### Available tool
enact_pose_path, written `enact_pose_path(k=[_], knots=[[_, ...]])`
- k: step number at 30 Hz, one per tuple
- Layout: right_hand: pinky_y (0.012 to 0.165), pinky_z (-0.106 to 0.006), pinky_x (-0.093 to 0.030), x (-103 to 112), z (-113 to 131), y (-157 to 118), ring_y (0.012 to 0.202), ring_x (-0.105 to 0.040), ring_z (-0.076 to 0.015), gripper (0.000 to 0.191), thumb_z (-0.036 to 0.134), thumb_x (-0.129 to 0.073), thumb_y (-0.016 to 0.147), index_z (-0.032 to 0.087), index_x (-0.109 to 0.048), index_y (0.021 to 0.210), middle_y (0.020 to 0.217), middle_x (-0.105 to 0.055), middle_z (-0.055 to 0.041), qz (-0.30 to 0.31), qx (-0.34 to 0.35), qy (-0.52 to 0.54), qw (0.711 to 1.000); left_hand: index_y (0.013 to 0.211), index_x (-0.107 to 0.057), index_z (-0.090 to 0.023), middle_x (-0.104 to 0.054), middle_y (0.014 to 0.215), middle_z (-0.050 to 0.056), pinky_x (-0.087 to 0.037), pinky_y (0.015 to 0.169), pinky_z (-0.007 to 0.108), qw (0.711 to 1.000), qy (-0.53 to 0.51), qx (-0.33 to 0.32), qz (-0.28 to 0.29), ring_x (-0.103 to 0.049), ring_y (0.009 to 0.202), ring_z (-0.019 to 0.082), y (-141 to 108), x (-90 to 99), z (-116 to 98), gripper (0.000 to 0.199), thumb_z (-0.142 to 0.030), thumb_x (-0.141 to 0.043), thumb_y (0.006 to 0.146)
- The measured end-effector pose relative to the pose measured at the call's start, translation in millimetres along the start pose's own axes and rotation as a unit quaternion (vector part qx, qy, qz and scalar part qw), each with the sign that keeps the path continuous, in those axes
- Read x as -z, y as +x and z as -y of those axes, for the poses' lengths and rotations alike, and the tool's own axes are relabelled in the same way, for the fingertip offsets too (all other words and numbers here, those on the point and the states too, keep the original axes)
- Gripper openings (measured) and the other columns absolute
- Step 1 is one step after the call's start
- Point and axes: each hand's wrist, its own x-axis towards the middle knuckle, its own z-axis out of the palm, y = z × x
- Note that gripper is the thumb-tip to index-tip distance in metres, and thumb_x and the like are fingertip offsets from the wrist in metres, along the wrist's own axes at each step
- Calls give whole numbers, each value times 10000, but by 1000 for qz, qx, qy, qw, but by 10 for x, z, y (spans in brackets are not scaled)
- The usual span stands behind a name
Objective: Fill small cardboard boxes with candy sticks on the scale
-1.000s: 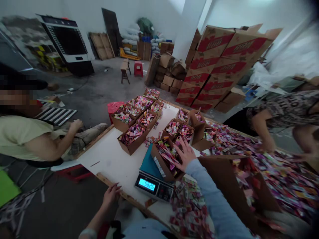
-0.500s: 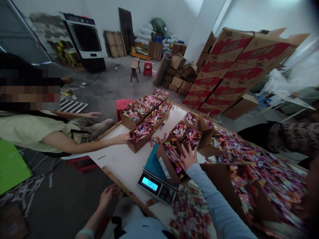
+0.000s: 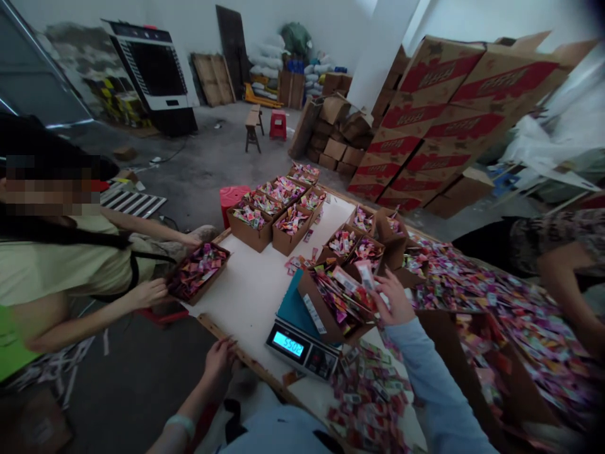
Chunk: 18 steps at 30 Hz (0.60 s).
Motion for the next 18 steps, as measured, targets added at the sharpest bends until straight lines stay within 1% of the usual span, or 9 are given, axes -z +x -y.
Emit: enact_pose_path(k=[2, 4, 6, 9, 12, 13, 15, 17, 18], knots=[[956, -501, -443, 53, 167, 9, 1137, -539, -271, 155, 285, -490, 831, 202, -618, 803, 1006, -673, -109, -42, -33, 60, 997, 855, -567, -147, -652, 727, 33, -471, 558, 254, 998, -8, -20, 53, -618, 576, 129, -126, -147, -144, 113, -172, -541, 748], [937, -473, -463, 45, 394, 44, 1140, -545, -266, 164, 290, -484, 842, 203, -615, 793, 999, -675, -110, -58, -65, 113, 990, 952, -590, -151, -684, 872, 64, -496, 646, 288, 986, -9, -68, 155, -658, 712, 168, -350, -393, -343, 270, -304, -603, 730], [931, -456, -470, -9, 616, 105, 1139, -550, -264, 176, 292, -481, 844, 201, -619, 782, 992, -680, -112, -59, -77, 153, 984, 1002, -599, -146, -687, 939, 90, -499, 689, 315, 956, 10, -122, 267, -661, 770, 194, -641, -702, -568, 433, -428, -651, 678], [931, -451, -469, -68, 815, 196, 1124, -562, -265, 178, 315, -506, 826, 200, -632, 773, 987, -688, -114, -57, -82, 189, 977, 1027, -606, -149, -678, 1000, 114, -494, 721, 317, 915, 18, -166, 367, -658, 815, 198, -1028, -1125, -864, 486, -508, -604, 700], [776, -375, -541, 0, 803, 197, 864, -658, -218, 202, 374, -535, 815, 197, -631, 805, 872, -704, -79, -59, -171, 241, 954, 1024, -610, -150, -672, 1034, 124, -486, 732, 312, 903, 11, -197, 383, -653, 818, 186, -1143, -1330, -1031, 474, -513, -578, 721], [671, -327, -554, 47, 766, 166, 717, -658, -182, 217, 401, -548, 808, 197, -620, 816, 789, -699, -53, -73, -225, 272, 933, 1023, -605, -148, -672, 1029, 126, -483, 730, 312, 908, 12, -200, 368, -653, 813, 186, -1120, -1346, -1060, 472, -510, -579, 721], [489, -253, -516, 136, 685, 57, 497, -585, -124, 256, 453, -600, 766, 201, -586, 809, 637, -659, 5, -116, -330, 351, 869, 1031, -588, -143, -671, 1027, 129, -478, 739, 322, 923, 21, -197, 330, -654, 822, 195, -1044, -1334, -1096, 476, -507, -573, 726], [427, -232, -492, 168, 662, -99, 422, -542, -107, 303, 480, -670, 696, 208, -553, 761, 553, -621, 39, -147, -386, 419, 809, 1077, -563, -145, -657, 1067, 138, -475, 772, 343, 924, 33, -193, 329, -648, 883, 215, -1024, -1314, -1111, 503, -520, -549, 742], [422, -230, -493, 144, 692, -189, 411, -537, -104, 312, 480, -691, 674, 212, -546, 741, 536, -612, 46, -146, -396, 438, 794, 1120, -545, -151, -647, 1099, 141, -473, 793, 353, 914, 38, -194, 354, -639, 930, 227, -1061, -1318, -1110, 529, -528, -539, 748]])
